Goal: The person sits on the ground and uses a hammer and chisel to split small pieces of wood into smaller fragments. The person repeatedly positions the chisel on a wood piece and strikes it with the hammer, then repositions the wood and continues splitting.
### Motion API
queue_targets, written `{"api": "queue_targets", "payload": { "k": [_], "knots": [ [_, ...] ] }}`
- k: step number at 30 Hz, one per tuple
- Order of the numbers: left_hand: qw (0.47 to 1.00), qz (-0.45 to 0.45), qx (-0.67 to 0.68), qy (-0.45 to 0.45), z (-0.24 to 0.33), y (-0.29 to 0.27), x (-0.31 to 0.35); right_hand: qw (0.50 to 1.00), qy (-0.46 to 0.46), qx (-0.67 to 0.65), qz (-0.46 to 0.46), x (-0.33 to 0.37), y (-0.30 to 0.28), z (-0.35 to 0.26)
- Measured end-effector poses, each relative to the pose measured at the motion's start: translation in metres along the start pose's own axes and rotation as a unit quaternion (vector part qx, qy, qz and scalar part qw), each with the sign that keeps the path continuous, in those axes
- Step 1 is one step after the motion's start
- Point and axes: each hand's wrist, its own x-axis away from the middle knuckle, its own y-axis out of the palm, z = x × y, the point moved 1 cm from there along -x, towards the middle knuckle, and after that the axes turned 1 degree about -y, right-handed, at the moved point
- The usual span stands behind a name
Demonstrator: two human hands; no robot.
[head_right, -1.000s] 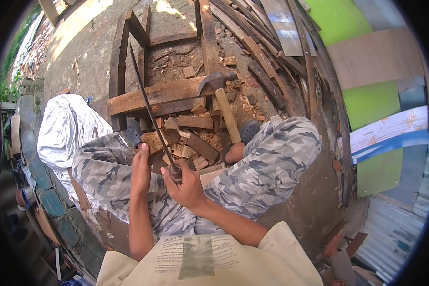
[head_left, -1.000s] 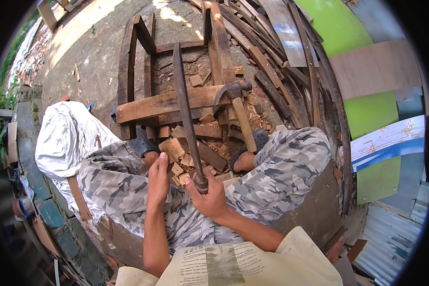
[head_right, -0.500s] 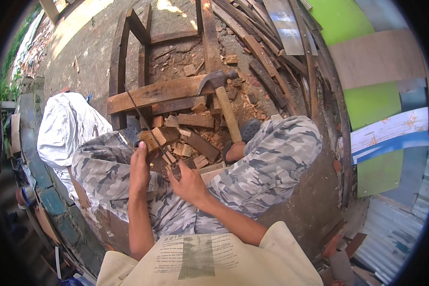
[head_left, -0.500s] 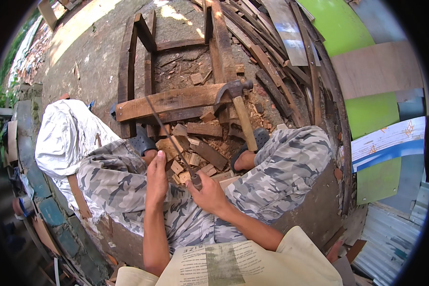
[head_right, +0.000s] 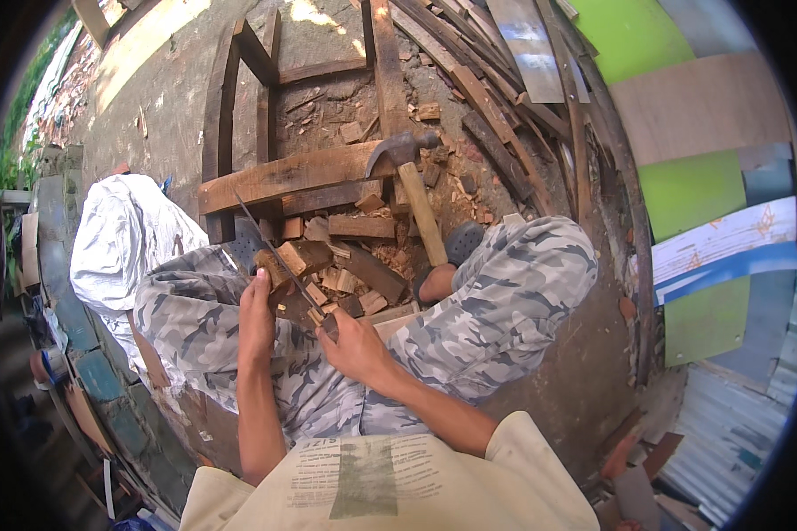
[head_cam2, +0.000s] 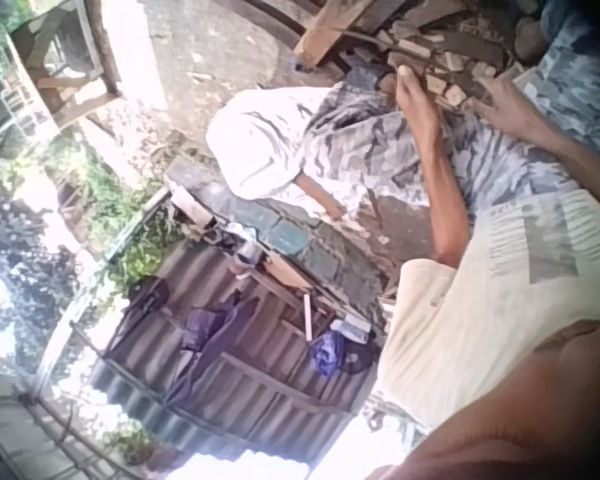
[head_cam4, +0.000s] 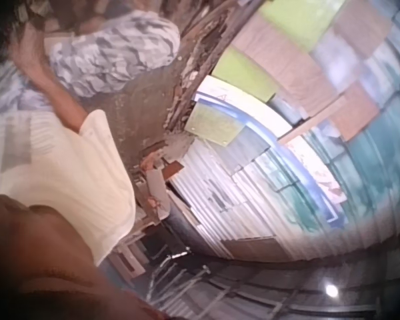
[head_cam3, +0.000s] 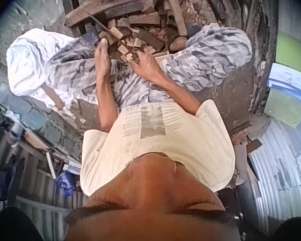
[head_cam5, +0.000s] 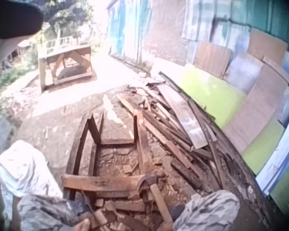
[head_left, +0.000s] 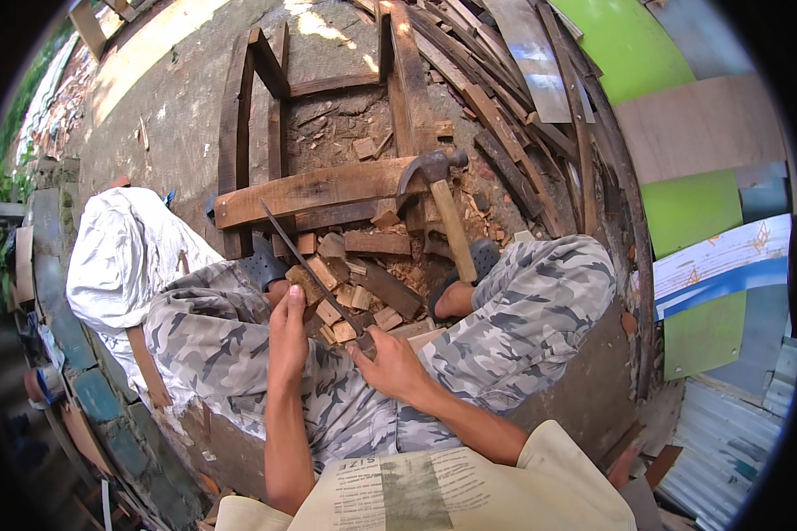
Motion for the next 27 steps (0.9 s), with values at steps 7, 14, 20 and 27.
{"api": "queue_targets", "payload": {
  "k": [7, 14, 20, 27],
  "knots": [
    [0.999, 0.007, 0.031, -0.011, -0.004, -0.004, 0.000, 0.985, -0.057, -0.127, 0.101, 0.006, -0.026, -0.046],
    [0.999, 0.018, 0.032, 0.002, -0.012, -0.008, -0.004, 0.999, 0.003, -0.042, 0.032, 0.002, -0.004, -0.002],
    [0.999, 0.005, 0.044, -0.011, 0.001, -0.001, 0.001, 0.982, -0.063, -0.140, 0.112, -0.001, -0.024, -0.045],
    [1.000, 0.007, 0.023, 0.014, -0.010, -0.001, 0.004, 0.995, -0.056, -0.056, 0.059, -0.002, -0.012, -0.011]
  ]
}}
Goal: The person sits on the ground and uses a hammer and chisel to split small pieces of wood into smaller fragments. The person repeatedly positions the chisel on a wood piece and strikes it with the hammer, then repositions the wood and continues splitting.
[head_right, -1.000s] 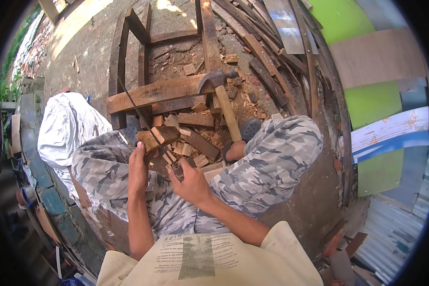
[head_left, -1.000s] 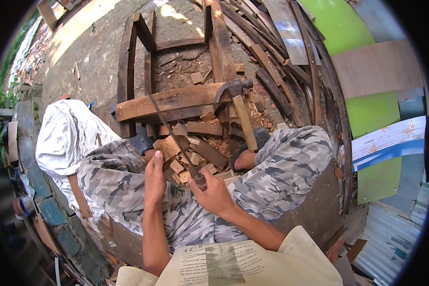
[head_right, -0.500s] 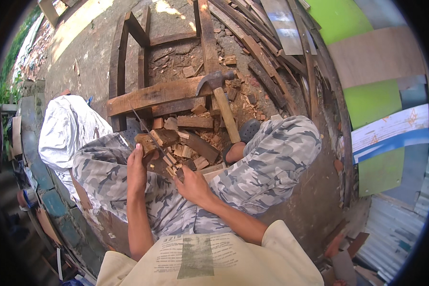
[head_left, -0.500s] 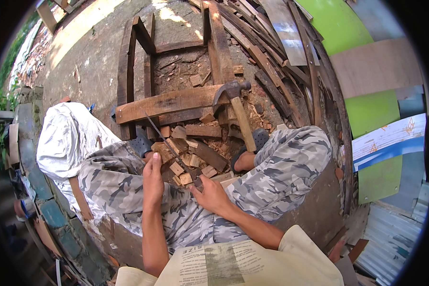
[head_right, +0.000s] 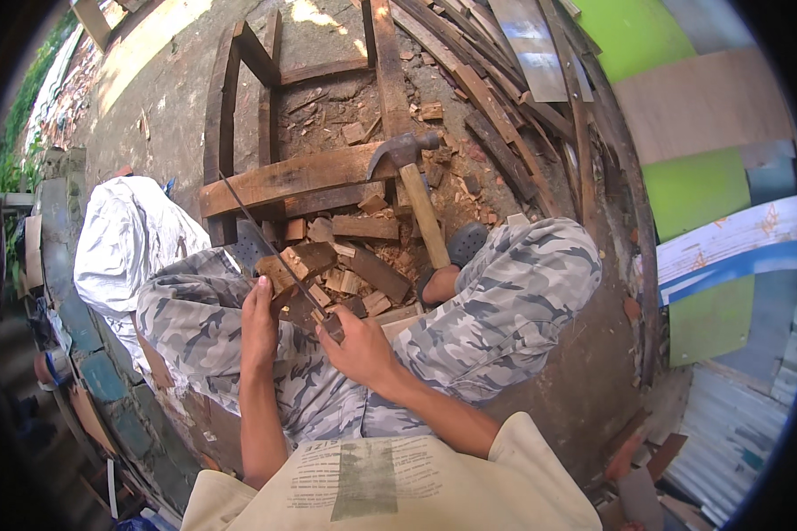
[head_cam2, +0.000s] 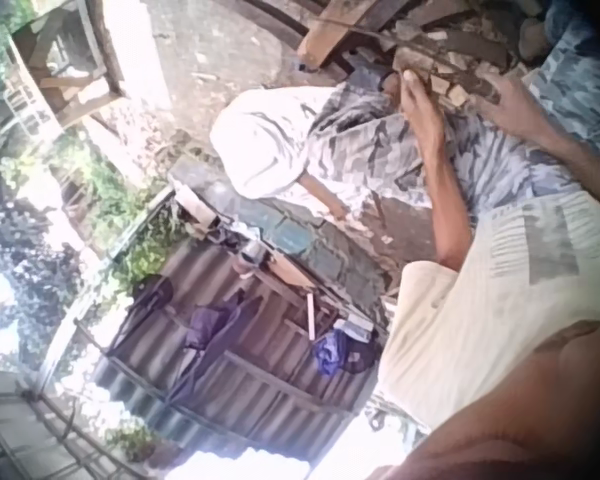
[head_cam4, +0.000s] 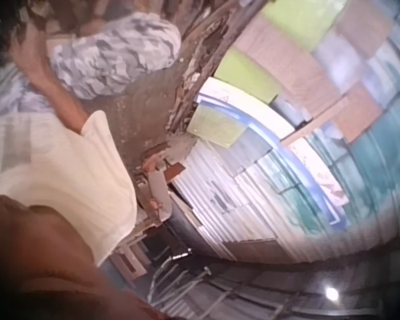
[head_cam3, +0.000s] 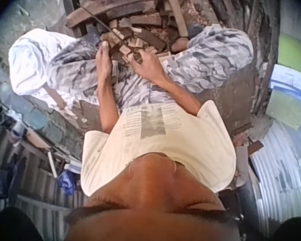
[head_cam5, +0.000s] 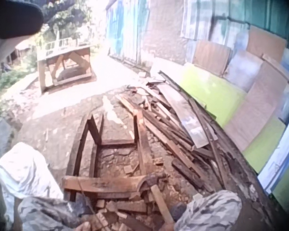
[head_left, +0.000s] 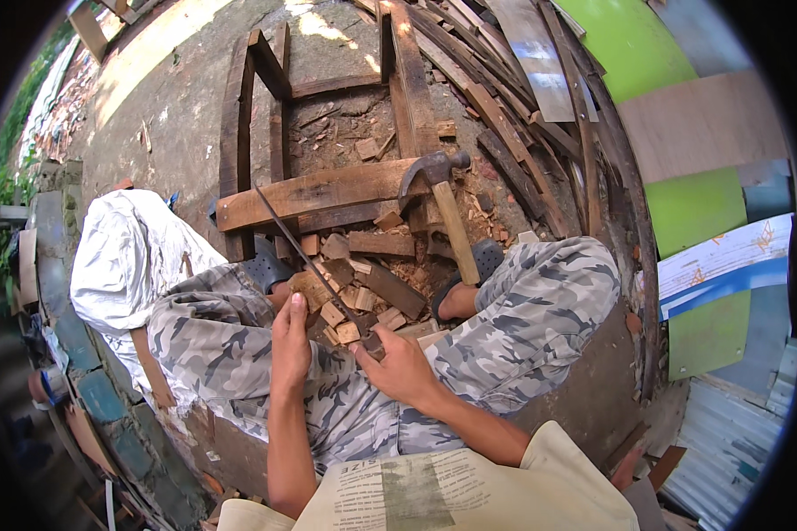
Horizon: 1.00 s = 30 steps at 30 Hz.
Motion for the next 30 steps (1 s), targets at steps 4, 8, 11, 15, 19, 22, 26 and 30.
{"api": "queue_targets", "payload": {
  "k": [4, 8, 11, 15, 19, 22, 26, 30],
  "knots": [
    [0.998, 0.001, 0.053, -0.023, 0.013, 0.003, 0.005, 0.998, -0.006, -0.050, 0.047, 0.004, -0.015, -0.031],
    [0.999, -0.003, 0.028, -0.034, 0.011, 0.003, 0.005, 0.993, 0.065, 0.048, -0.092, 0.006, 0.002, 0.013],
    [0.999, -0.004, 0.027, -0.029, 0.012, 0.005, 0.002, 0.994, 0.073, 0.014, -0.085, 0.004, -0.004, 0.000],
    [0.999, -0.006, 0.031, -0.015, 0.010, 0.005, 0.005, 0.998, -0.026, -0.040, 0.041, 0.001, -0.020, -0.038],
    [1.000, 0.007, -0.003, -0.025, 0.014, 0.004, 0.005, 0.997, 0.063, 0.002, -0.049, 0.004, 0.003, 0.000],
    [1.000, 0.009, -0.002, -0.013, 0.008, -0.001, 0.002, 0.988, 0.101, 0.050, -0.105, 0.004, 0.000, 0.006],
    [1.000, 0.003, 0.008, -0.019, 0.011, 0.001, 0.007, 0.999, 0.038, -0.033, -0.019, -0.001, -0.012, -0.027],
    [0.999, 0.008, 0.027, -0.020, 0.011, 0.004, 0.005, 0.998, 0.025, -0.051, 0.020, 0.002, 0.003, -0.016]
  ]
}}
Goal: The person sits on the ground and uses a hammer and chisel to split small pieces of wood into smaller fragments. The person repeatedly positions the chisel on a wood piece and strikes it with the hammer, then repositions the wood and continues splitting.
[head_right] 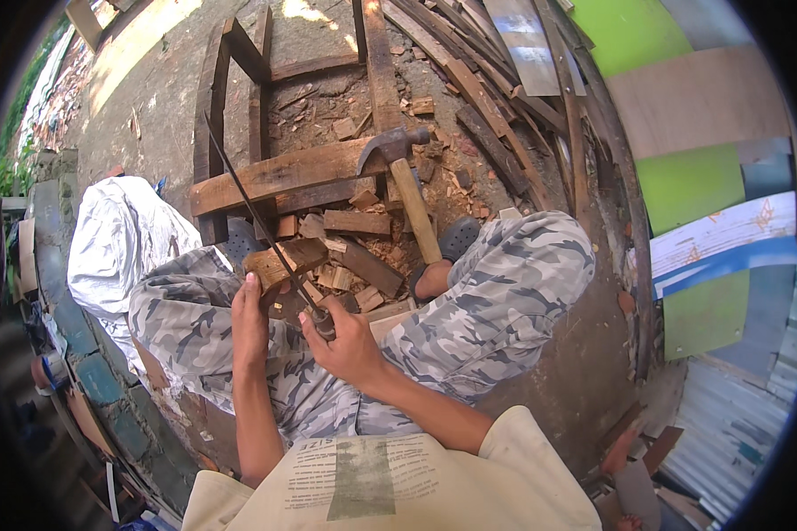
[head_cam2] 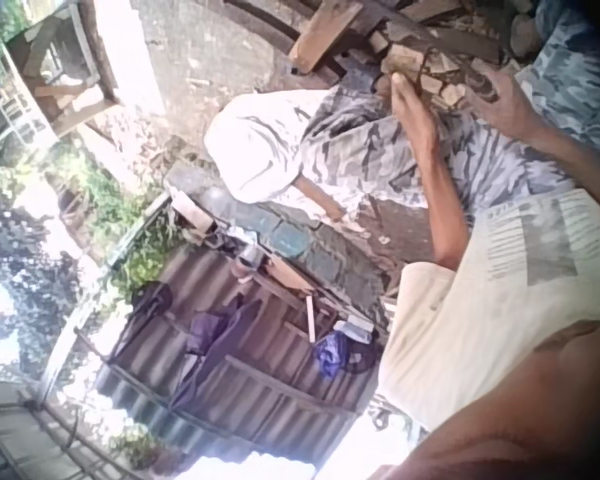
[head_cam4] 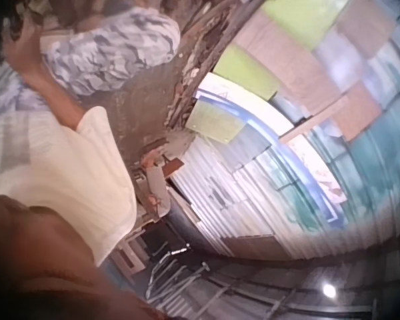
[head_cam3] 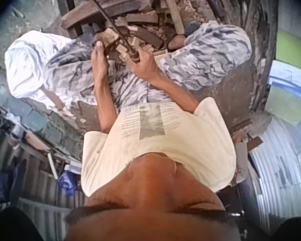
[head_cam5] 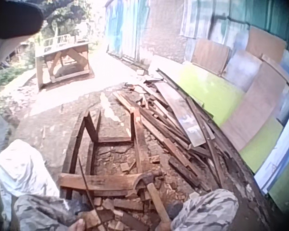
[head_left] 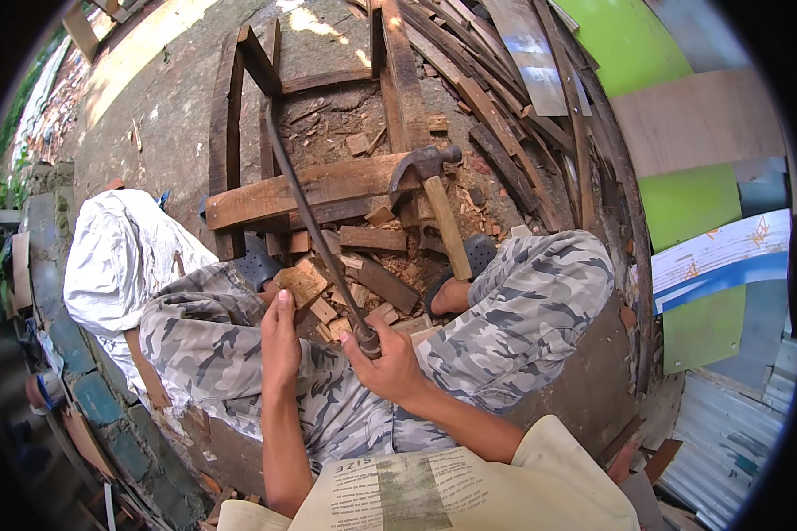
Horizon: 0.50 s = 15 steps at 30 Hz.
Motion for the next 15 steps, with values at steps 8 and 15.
{"api": "queue_targets", "payload": {
  "k": [8, 15],
  "knots": [
    [1.000, -0.002, -0.011, 0.001, -0.006, -0.005, 0.003, 1.000, 0.006, 0.001, -0.009, -0.006, -0.009, -0.001],
    [1.000, -0.016, -0.022, 0.001, 0.002, -0.002, -0.001, 0.998, 0.038, 0.020, -0.037, -0.001, 0.006, 0.030]
  ]
}}
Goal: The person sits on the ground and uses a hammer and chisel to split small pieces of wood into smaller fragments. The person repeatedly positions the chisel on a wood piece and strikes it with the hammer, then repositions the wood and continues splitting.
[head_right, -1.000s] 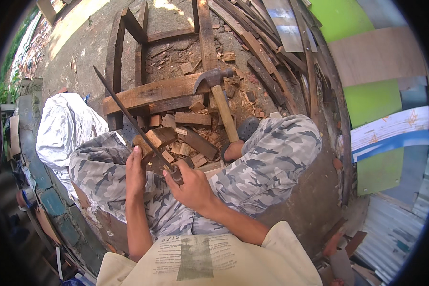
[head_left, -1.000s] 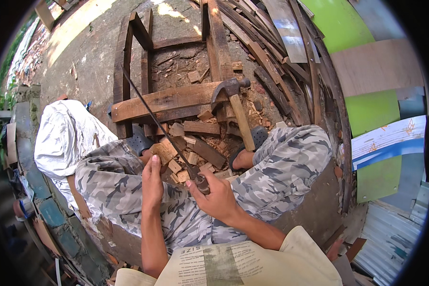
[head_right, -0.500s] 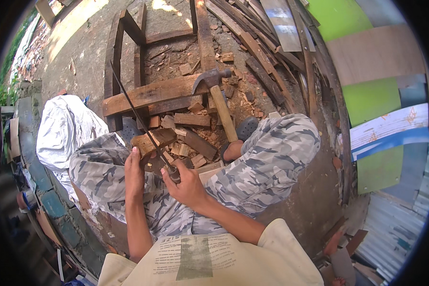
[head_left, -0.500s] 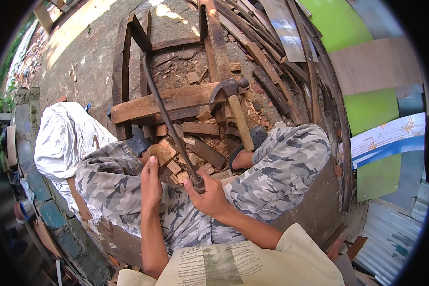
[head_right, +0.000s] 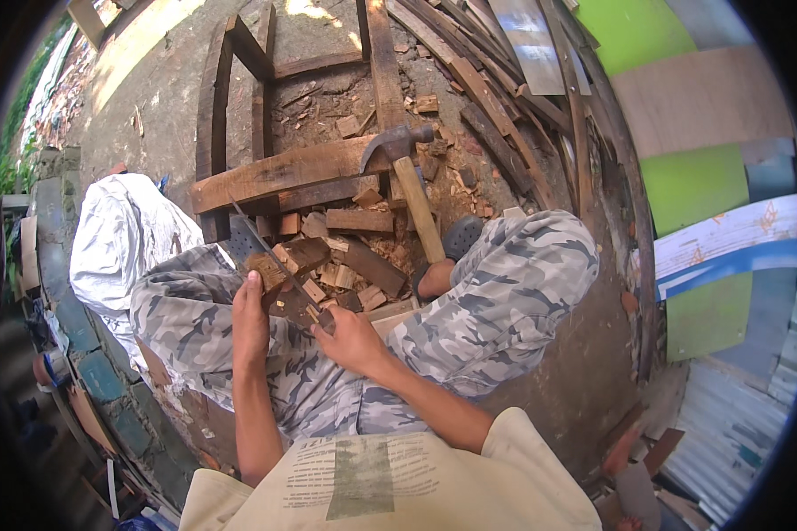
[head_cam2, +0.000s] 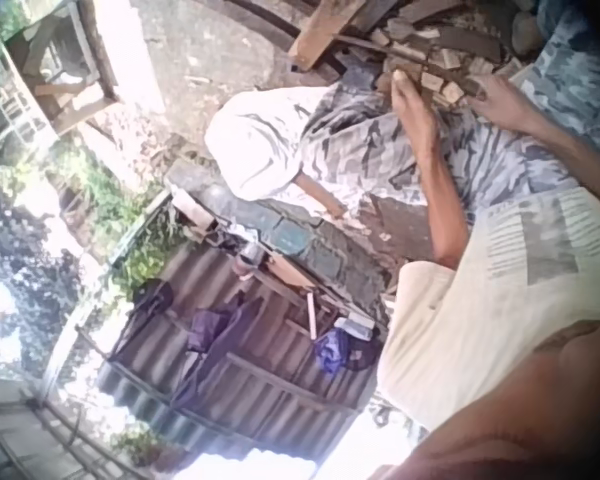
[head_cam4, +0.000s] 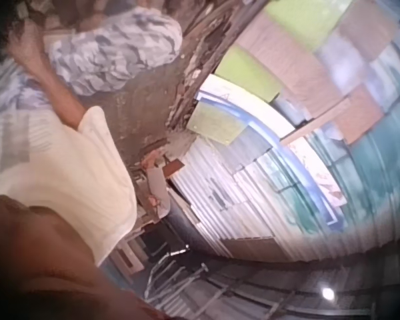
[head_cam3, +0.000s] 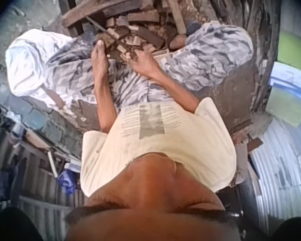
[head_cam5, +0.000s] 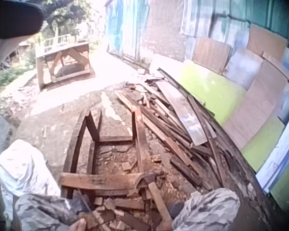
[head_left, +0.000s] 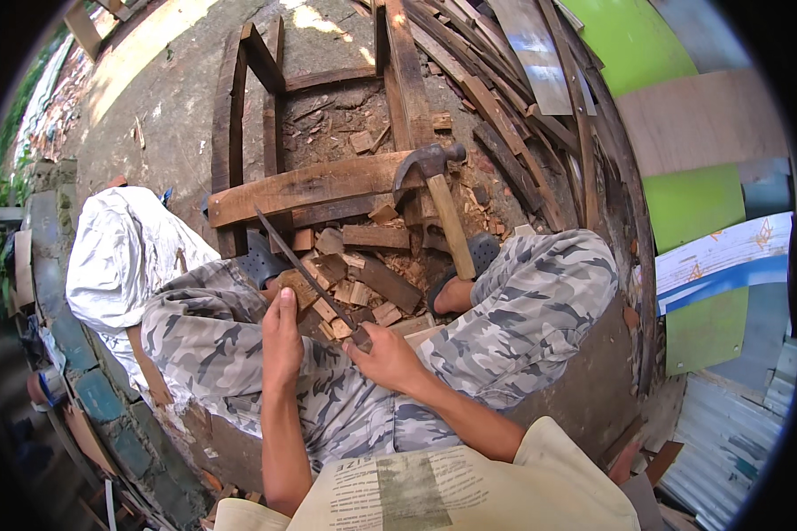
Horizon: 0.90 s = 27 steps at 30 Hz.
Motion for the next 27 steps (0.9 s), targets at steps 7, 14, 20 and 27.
{"api": "queue_targets", "payload": {
  "k": [7, 14, 20, 27],
  "knots": [
    [1.000, 0.001, 0.000, -0.003, -0.001, 0.008, 0.005, 0.994, -0.072, -0.060, 0.054, -0.002, -0.024, -0.050],
    [0.999, 0.007, -0.034, -0.003, -0.003, 0.010, 0.006, 0.998, -0.016, 0.060, 0.011, -0.008, 0.005, 0.021],
    [0.999, 0.013, -0.033, 0.004, -0.001, 0.014, 0.013, 0.995, -0.030, -0.085, 0.049, -0.008, -0.021, -0.043],
    [0.996, 0.021, -0.083, -0.015, -0.018, 0.006, 0.007, 0.992, 0.062, 0.090, -0.059, -0.010, 0.019, 0.043]
  ]
}}
